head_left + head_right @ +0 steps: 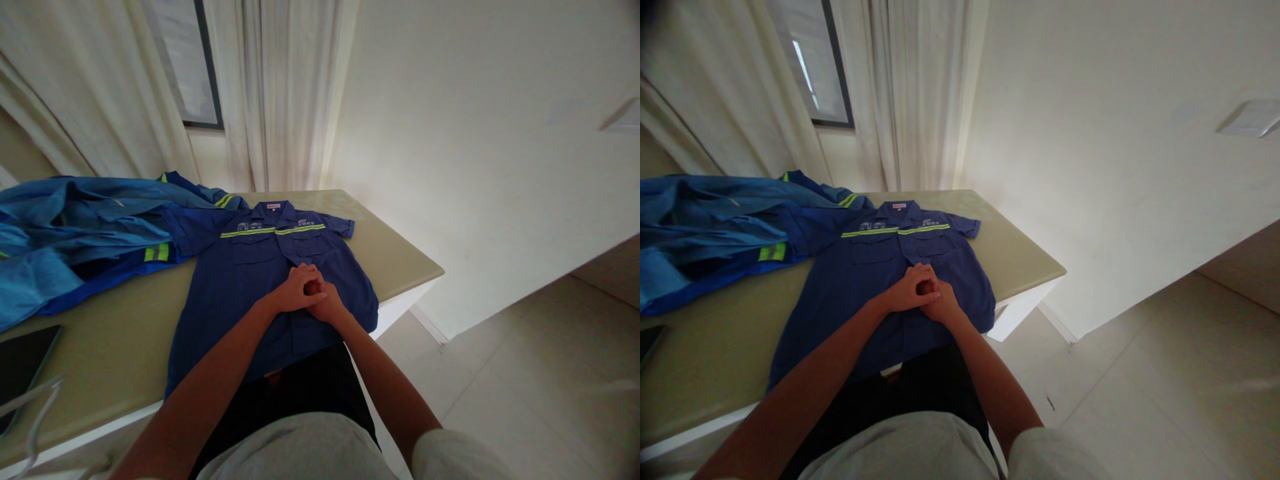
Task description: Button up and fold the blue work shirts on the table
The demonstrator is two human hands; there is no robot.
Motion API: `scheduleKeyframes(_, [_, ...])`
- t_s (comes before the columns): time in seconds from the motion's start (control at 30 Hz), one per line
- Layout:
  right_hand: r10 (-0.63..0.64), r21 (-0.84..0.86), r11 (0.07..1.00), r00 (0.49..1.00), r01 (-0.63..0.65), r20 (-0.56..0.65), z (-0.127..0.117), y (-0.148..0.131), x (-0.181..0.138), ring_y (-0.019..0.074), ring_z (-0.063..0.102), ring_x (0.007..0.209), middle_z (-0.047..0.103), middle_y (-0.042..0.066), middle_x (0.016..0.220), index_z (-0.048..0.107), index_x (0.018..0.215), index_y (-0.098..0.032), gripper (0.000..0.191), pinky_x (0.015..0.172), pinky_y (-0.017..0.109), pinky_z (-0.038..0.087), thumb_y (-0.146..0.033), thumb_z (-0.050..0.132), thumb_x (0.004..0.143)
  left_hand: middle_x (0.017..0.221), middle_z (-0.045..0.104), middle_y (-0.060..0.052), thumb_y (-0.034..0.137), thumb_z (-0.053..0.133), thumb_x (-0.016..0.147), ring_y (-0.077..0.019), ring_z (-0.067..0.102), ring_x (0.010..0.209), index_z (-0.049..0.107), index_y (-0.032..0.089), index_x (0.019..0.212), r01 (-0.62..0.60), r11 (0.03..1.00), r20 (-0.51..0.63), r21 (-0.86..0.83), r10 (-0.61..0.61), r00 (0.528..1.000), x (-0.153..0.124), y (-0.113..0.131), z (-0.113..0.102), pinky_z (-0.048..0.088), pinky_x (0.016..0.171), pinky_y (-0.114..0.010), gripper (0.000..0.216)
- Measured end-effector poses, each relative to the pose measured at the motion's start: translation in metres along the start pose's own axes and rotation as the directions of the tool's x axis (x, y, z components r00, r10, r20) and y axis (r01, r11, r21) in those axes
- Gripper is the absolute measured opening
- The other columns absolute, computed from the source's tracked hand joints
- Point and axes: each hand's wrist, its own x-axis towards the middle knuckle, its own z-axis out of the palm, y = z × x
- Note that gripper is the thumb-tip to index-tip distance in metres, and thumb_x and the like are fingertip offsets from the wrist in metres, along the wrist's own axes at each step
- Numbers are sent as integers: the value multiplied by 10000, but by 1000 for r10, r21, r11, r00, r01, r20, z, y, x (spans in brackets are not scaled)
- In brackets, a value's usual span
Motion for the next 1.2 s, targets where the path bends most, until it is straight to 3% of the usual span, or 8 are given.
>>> scheduleKeyframes(0.1, [9,-17,1000,1000,-9,23,-1,0,0,264,709,1100,724,125,1283,645,1329,-199,359,882,323,554,-298,559,994,984,650,-30,373,743,892,-238,549,1000,610,221,860,-11,1000,-18,21,11,1000,0,-2,1,394,948,-414,205])
scheduleKeyframes(0.4, [-48,59,997,998,51,-51,-3,-1,-1,255,665,1237,634,108,1473,626,1413,-233,441,972,325,554,-275,570,978,1082,667,-40,440,704,933,-252,559,1083,746,267,993,6,999,33,-40,-5,999,-1,1,-3,388,1024,-447,188])
scheduleKeyframes(0.6, [-6,49,999,1000,7,-13,-4,-2,-2,261,698,1149,727,115,1298,663,1333,-204,369,944,333,553,-280,569,985,1002,659,-46,562,693,909,-239,553,1004,638,220,813,19,999,5,-45,-19,1000,0,-3,-2,407,965,-433,359])
scheduleKeyframes(0.8, [-33,47,998,999,33,-18,-6,-3,-3,259,680,1200,666,98,1426,628,1402,-238,422,955,329,555,-286,570,987,1061,674,-45,528,705,915,-254,565,1059,740,259,976,10,997,12,-72,-9,1000,-1,-2,-3,397,1015,-448,278])
scheduleKeyframes(1.0, [-2,28,1000,1000,2,11,-6,-3,-2,263,695,1144,719,108,1310,656,1338,-210,366,933,330,552,-280,562,991,1003,666,-40,510,721,902,-238,561,1013,644,222,843,18,999,4,-40,-18,1000,0,-2,-2,406,973,-420,304])
scheduleKeyframes(1.2, [-31,37,999,999,31,-9,-1,0,-2,260,675,1194,679,95,1397,617,1404,-236,415,946,333,550,-292,558,997,1051,670,-37,514,709,917,-241,564,1051,711,244,954,1,998,-1,-70,-1,1000,-2,-4,-1,393,1005,-429,273])
